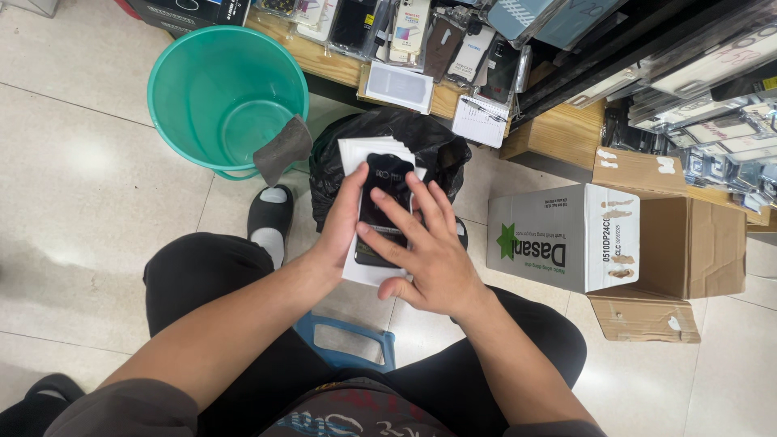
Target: The person removes a screen protector from a white paper envelope, wipes its surface by hand, and slides it back into the envelope before placing the item aside and picking up another.
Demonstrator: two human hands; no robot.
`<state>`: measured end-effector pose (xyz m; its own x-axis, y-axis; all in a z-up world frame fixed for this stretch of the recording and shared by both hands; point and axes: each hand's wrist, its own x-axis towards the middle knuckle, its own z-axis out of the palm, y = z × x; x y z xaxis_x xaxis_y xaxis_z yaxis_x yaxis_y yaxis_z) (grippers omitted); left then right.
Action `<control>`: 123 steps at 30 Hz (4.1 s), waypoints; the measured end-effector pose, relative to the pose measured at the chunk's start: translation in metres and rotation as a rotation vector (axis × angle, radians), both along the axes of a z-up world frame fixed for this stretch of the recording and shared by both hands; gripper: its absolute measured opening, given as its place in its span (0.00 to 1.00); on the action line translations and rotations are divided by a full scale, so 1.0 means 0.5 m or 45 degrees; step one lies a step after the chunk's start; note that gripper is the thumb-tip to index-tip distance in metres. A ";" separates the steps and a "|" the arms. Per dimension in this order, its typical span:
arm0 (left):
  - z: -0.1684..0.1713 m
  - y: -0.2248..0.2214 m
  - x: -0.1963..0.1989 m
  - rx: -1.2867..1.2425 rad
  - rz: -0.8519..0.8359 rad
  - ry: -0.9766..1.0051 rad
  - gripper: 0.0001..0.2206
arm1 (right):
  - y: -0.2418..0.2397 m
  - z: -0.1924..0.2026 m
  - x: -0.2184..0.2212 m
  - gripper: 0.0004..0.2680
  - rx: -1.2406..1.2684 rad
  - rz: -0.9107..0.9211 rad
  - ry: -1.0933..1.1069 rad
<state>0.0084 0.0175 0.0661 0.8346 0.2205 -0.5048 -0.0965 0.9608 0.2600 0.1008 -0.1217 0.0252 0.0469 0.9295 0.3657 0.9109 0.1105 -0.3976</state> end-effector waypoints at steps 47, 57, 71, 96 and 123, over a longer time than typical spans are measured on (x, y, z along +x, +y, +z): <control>-0.059 -0.056 -0.029 0.257 -0.215 -0.109 0.18 | -0.031 -0.002 0.128 0.29 0.035 -0.410 -0.023; -0.099 -0.041 -0.011 0.435 -0.333 0.003 0.16 | -0.042 0.024 0.132 0.32 -0.095 -0.474 0.767; -0.101 -0.043 -0.020 0.633 -0.437 0.129 0.19 | -0.106 0.016 0.211 0.09 0.376 -0.879 1.407; -0.131 -0.048 -0.025 0.671 -0.470 0.187 0.24 | -0.118 0.023 0.224 0.05 0.718 -0.940 1.558; -0.111 -0.037 -0.017 0.625 -0.496 0.192 0.22 | -0.111 0.043 0.195 0.09 0.137 -0.829 1.442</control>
<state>-0.0001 -0.0008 0.0105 0.8279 0.1507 -0.5402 0.3072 0.6840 0.6616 0.1981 -0.1771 0.0467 0.8018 0.5888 -0.1022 -0.0223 -0.1414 -0.9897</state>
